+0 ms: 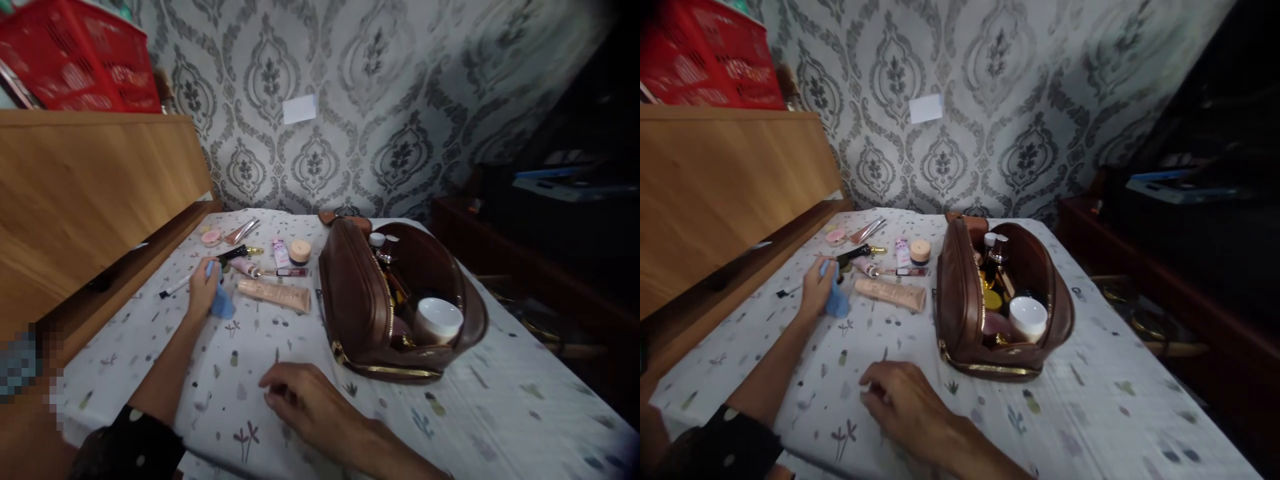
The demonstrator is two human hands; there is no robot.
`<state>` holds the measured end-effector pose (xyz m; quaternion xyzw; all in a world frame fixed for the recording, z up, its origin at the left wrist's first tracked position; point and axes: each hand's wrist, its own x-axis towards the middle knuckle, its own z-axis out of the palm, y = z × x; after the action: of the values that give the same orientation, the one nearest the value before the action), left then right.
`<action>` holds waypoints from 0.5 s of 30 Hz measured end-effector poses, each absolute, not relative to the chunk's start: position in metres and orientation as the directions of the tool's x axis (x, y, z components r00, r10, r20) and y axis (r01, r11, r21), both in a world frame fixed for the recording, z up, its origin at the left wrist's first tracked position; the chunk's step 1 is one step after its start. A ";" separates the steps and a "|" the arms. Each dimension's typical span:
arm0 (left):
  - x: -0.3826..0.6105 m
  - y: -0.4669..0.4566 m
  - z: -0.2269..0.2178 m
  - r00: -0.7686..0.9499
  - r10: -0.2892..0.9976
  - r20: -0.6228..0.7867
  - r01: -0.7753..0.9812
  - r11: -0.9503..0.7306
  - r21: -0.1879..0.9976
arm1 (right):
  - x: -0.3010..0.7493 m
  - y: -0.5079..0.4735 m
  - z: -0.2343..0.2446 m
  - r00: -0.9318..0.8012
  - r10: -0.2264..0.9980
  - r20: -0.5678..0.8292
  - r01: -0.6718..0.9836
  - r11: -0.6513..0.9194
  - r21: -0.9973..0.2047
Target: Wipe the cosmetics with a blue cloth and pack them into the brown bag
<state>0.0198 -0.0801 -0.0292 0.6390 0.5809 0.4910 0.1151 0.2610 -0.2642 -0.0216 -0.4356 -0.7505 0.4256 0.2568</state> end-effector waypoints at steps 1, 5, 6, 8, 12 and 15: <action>0.023 -0.082 -0.031 -0.082 0.865 0.494 0.703 -0.301 0.644 | 0.251 -0.257 -0.021 -0.474 0.881 -0.009 0.378 0.194 -0.905; 0.045 -0.092 -0.038 0.227 0.887 0.401 0.816 -0.398 0.419 | 0.221 -0.232 -0.033 -0.416 0.905 -0.086 0.022 -0.085 -0.996; 0.050 -0.094 -0.040 0.253 0.885 0.391 0.814 -0.413 0.408 | 0.217 -0.228 -0.038 -0.394 0.915 -0.087 -0.039 -0.111 -0.993; 0.056 -0.098 -0.042 0.297 0.879 0.372 0.807 -0.440 0.395 | 0.214 -0.223 -0.047 -0.357 0.931 -0.078 -0.079 -0.113 -0.990; 0.058 -0.100 -0.043 0.352 0.862 0.365 0.797 -0.481 0.366 | 0.219 -0.222 -0.053 -0.396 0.914 -0.086 -0.065 -0.121 -0.990; 0.057 -0.099 -0.042 0.351 0.841 0.411 0.793 -0.501 0.348 | 0.223 -0.222 -0.050 -0.423 0.901 -0.093 -0.085 -0.142 -0.986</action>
<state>0.0570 -0.0991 -0.0421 0.8209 0.4977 0.2767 0.0439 0.2231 -0.2219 -0.0496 -0.3813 -0.5348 0.6524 0.3780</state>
